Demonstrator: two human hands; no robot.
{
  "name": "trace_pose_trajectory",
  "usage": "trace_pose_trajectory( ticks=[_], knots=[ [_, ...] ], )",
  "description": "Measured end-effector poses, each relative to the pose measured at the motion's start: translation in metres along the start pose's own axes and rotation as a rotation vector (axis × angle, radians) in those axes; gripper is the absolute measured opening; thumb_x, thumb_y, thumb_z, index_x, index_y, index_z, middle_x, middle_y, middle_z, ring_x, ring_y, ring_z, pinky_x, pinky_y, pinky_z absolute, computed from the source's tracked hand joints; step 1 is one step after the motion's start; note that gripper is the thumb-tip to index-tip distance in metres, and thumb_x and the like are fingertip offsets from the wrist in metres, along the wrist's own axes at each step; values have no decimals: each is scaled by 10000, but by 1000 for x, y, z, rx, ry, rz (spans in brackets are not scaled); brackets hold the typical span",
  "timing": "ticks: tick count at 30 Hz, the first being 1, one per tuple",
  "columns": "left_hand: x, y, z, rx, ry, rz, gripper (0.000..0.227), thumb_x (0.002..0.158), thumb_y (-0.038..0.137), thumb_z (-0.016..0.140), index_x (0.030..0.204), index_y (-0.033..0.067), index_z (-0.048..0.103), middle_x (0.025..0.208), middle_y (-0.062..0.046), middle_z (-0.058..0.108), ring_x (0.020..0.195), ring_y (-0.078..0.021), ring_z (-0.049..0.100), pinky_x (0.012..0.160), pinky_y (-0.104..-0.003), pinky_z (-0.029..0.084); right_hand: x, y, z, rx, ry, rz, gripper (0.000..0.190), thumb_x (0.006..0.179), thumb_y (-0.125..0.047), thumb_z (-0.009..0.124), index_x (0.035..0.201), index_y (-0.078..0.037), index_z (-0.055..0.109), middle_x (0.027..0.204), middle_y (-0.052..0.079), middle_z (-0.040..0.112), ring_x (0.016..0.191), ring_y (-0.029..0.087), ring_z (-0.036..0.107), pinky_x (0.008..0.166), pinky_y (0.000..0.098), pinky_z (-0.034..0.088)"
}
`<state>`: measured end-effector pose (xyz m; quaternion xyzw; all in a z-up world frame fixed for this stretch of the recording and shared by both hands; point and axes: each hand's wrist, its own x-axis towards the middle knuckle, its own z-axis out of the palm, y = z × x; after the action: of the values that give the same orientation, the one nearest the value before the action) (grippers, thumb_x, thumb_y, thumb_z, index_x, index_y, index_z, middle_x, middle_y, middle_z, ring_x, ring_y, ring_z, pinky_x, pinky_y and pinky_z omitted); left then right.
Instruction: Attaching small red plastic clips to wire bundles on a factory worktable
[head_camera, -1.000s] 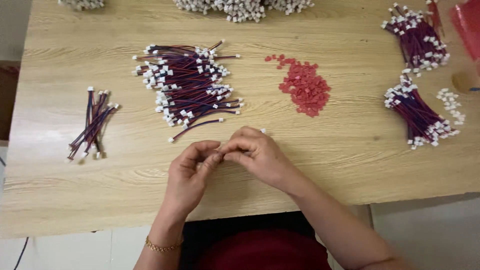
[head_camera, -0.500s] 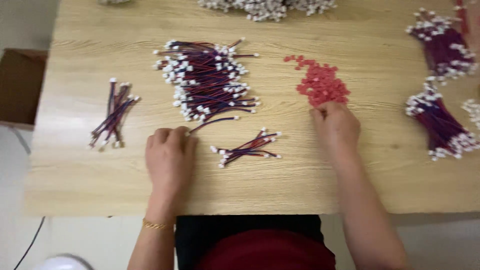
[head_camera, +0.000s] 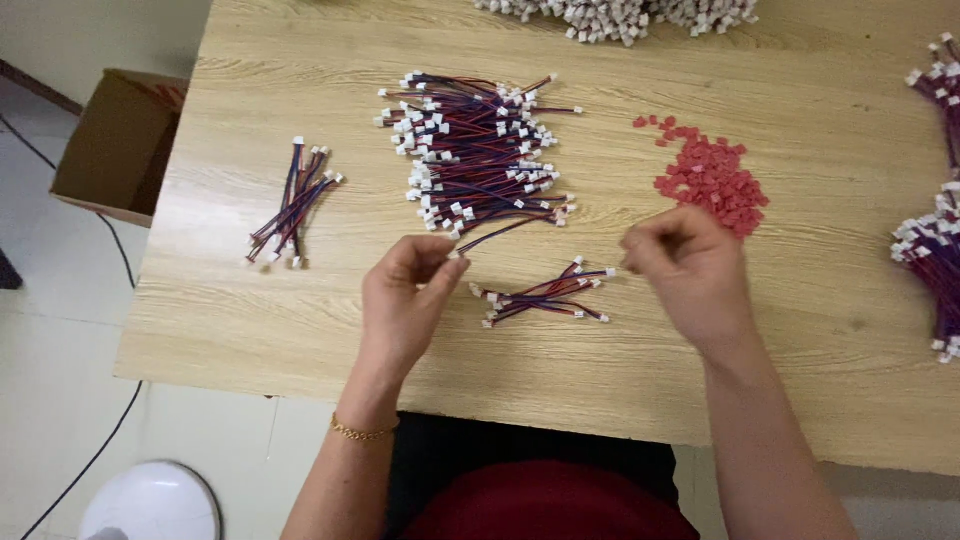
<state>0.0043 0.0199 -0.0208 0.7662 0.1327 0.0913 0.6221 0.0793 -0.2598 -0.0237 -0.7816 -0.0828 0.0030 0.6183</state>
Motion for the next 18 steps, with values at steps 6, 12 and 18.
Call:
trace_pose_trajectory(
  ticks=[6,12,18],
  knots=[
    [-3,-12,23,-420,-32,-11,205,823,21,749,1017,31,683,811,-71,704,793,-107,645,736,-262,552,-20,-57,64,339,-250,111,134,897,-11,630,1026,-3,669,807,63,643,689,98,620,656,248,581],
    [-6,-21,30,-556,-23,-105,169,869,56,703,1030,8,697,835,-92,700,783,-119,659,713,-235,565,-17,-50,84,293,-262,23,129,897,-11,652,1022,19,649,709,56,617,636,84,578,618,226,540],
    [-5,-20,32,-651,0,-197,189,905,75,667,1078,2,683,875,-120,694,801,-147,678,723,-249,594,-11,-58,86,224,-229,34,117,833,35,715,949,22,701,752,77,666,697,87,628,662,264,577]
  ],
)
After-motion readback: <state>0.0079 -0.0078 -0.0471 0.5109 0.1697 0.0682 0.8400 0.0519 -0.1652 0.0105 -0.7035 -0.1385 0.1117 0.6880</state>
